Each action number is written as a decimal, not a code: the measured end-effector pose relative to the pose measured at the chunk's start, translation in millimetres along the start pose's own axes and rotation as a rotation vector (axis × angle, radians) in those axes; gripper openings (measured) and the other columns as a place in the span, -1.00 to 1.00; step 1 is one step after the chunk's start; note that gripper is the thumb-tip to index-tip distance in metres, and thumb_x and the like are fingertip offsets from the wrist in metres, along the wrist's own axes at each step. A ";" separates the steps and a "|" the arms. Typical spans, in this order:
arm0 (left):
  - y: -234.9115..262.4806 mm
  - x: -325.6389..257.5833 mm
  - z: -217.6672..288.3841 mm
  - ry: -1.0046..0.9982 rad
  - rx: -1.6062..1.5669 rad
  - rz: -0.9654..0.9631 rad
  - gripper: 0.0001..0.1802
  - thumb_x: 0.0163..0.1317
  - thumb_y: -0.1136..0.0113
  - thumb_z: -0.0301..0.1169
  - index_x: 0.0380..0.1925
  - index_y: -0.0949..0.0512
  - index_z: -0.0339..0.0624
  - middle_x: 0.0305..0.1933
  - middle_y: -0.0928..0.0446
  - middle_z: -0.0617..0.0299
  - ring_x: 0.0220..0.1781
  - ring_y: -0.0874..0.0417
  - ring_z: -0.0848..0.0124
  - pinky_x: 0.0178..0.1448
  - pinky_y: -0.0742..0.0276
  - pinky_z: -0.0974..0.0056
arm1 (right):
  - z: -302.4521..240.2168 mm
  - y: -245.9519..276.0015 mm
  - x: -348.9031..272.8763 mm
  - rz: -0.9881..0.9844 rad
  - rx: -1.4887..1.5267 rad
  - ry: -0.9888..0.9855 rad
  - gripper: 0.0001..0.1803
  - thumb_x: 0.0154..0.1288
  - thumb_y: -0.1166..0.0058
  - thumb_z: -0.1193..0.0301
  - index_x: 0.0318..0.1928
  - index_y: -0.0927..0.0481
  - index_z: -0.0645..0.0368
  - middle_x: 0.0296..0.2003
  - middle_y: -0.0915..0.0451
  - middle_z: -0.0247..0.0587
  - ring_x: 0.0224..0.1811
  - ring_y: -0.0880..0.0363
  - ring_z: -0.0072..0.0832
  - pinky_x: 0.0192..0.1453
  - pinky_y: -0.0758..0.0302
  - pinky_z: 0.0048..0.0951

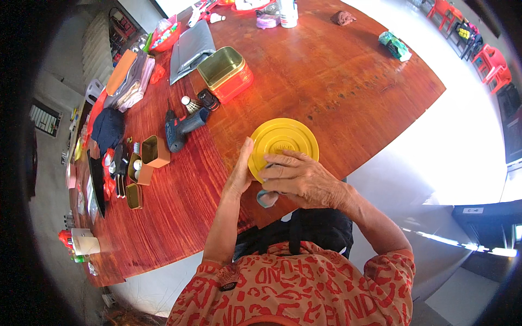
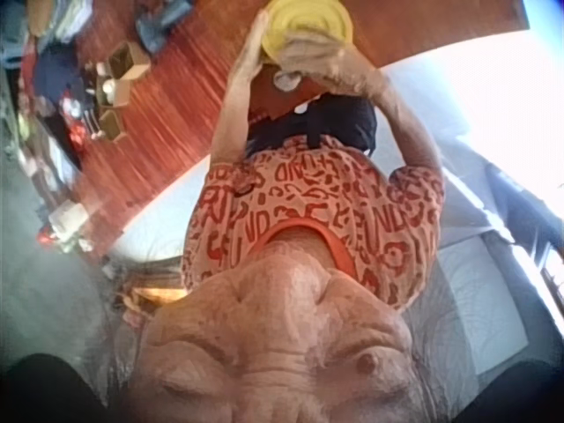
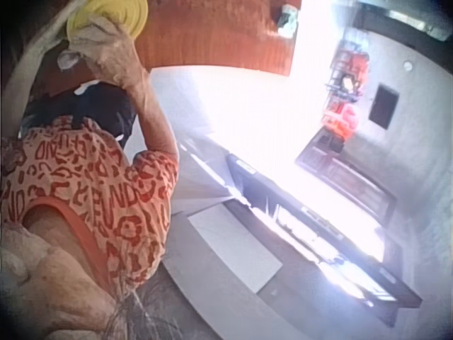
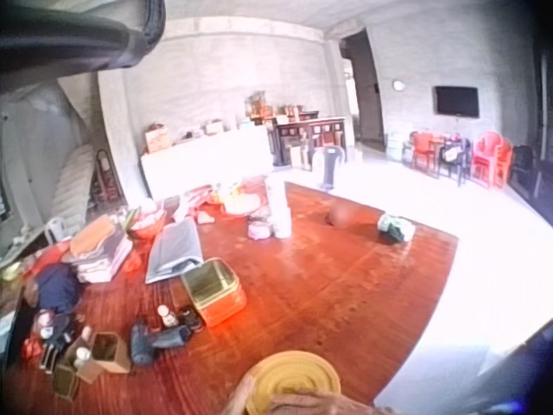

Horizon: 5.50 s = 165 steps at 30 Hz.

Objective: The person wipes a small black object, then cleans a red rectangular tin and a yellow round tin with a cloth. They wipe the exterior and interior of each container, turning them over to reach all sides, and place them back on the table after cleaning.

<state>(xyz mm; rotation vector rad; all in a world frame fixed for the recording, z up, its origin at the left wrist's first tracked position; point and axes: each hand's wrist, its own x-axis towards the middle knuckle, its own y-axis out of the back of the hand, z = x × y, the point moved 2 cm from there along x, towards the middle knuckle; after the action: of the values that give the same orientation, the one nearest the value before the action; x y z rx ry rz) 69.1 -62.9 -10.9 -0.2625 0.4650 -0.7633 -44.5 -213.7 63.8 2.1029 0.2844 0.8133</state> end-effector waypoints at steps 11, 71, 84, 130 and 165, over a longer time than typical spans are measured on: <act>-1.6 -5.8 -7.1 0.008 0.024 0.289 -0.24 0.33 0.20 0.25 0.30 -0.29 -0.08 0.27 -0.41 0.12 0.27 -0.47 0.28 0.24 -0.49 0.10 | 28.1 -21.8 44.1 0.261 -0.396 -0.340 -0.66 0.27 -0.06 0.28 0.03 -0.56 0.07 0.15 -0.50 -0.19 0.32 -0.34 -0.14 0.34 -0.27 0.00; -7.3 -36.8 24.2 -0.532 0.547 0.254 0.07 -0.20 -0.60 -0.33 0.39 -0.24 -0.01 0.42 -0.05 0.02 0.45 -0.18 0.17 0.46 -0.23 0.06 | -12.3 -39.2 19.0 0.573 -0.196 -0.406 -0.39 0.07 -0.22 0.42 0.20 -0.42 0.03 0.26 -0.35 -0.11 0.37 -0.25 -0.07 0.35 -0.22 -0.05; 2.4 -48.0 16.9 -0.628 0.671 0.225 0.07 -0.20 -0.60 -0.25 0.39 -0.25 -0.08 0.44 0.00 -0.10 0.50 -0.08 0.09 0.49 -0.14 0.05 | 73.5 -19.0 64.0 0.411 0.192 -0.522 -0.68 0.34 0.05 0.45 0.07 -0.53 0.24 -0.01 -0.54 0.05 0.02 -0.54 -0.07 0.10 -0.49 -0.23; 13.4 -37.4 27.1 -0.459 0.750 0.212 0.26 -0.34 -0.62 -0.31 0.45 -0.10 0.04 0.42 0.00 -0.02 0.50 0.02 0.07 0.52 -0.09 0.02 | -5.0 -26.6 28.7 0.542 -0.251 -0.288 -0.49 0.09 -0.27 0.24 0.12 -0.55 -0.19 0.19 -0.38 -0.13 0.22 -0.36 -0.08 0.22 -0.29 0.06; -12.6 -43.1 38.9 -0.765 1.167 0.417 0.05 -0.30 -0.64 -0.26 0.25 -0.31 -0.35 0.22 -0.40 -0.03 0.29 -0.37 0.04 0.34 -0.34 0.02 | 70.1 -11.9 78.9 0.504 0.243 -0.390 -0.76 0.25 -0.08 0.32 -0.09 -0.66 0.01 -0.18 -0.66 -0.17 -0.15 -0.66 -0.20 -0.11 -0.58 -0.24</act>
<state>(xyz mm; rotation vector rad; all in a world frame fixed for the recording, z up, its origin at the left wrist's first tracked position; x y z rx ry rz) 53.6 -38.5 41.0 0.6164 -0.6602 -0.3745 61.6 -214.1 59.4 2.5517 -0.3901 0.6463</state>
